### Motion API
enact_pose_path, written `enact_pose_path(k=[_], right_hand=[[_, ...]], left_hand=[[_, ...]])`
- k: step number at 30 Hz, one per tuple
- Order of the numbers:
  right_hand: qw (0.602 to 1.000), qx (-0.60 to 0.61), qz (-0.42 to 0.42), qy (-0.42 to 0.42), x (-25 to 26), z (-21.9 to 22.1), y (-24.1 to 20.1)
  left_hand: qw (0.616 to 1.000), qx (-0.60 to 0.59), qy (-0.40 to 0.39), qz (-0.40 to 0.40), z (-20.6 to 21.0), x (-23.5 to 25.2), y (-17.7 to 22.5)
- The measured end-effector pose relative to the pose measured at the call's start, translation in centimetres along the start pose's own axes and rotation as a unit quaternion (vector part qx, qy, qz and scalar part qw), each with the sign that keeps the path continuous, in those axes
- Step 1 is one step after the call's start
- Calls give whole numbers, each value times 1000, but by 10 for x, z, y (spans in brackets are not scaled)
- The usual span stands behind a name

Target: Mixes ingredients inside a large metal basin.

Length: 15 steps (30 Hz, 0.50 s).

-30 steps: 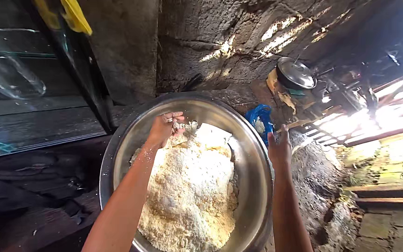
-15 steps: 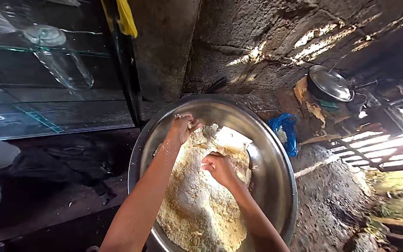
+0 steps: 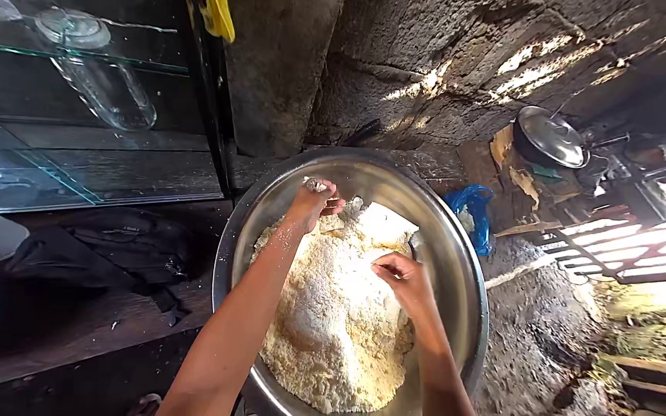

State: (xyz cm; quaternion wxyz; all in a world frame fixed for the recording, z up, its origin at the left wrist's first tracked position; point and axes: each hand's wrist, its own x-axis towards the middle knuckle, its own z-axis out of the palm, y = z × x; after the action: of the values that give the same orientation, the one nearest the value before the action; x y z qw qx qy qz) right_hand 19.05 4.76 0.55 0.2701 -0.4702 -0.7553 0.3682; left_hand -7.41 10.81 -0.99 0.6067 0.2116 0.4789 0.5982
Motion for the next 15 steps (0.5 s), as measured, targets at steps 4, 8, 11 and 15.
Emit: enact_pose_path(k=[4, 8, 11, 15], right_hand=[[989, 63, 88, 99, -1, -61, 14], [865, 243, 69, 433, 15, -116, 29], [872, 240, 35, 426, 24, -101, 21], [955, 178, 11, 236, 53, -4, -2]], left_hand=[[998, 6, -35, 46, -2, 5, -5], [998, -14, -19, 54, 5, -7, -1], [996, -17, -72, 40, 14, -17, -10], [986, -56, -153, -32, 64, -48, -34]])
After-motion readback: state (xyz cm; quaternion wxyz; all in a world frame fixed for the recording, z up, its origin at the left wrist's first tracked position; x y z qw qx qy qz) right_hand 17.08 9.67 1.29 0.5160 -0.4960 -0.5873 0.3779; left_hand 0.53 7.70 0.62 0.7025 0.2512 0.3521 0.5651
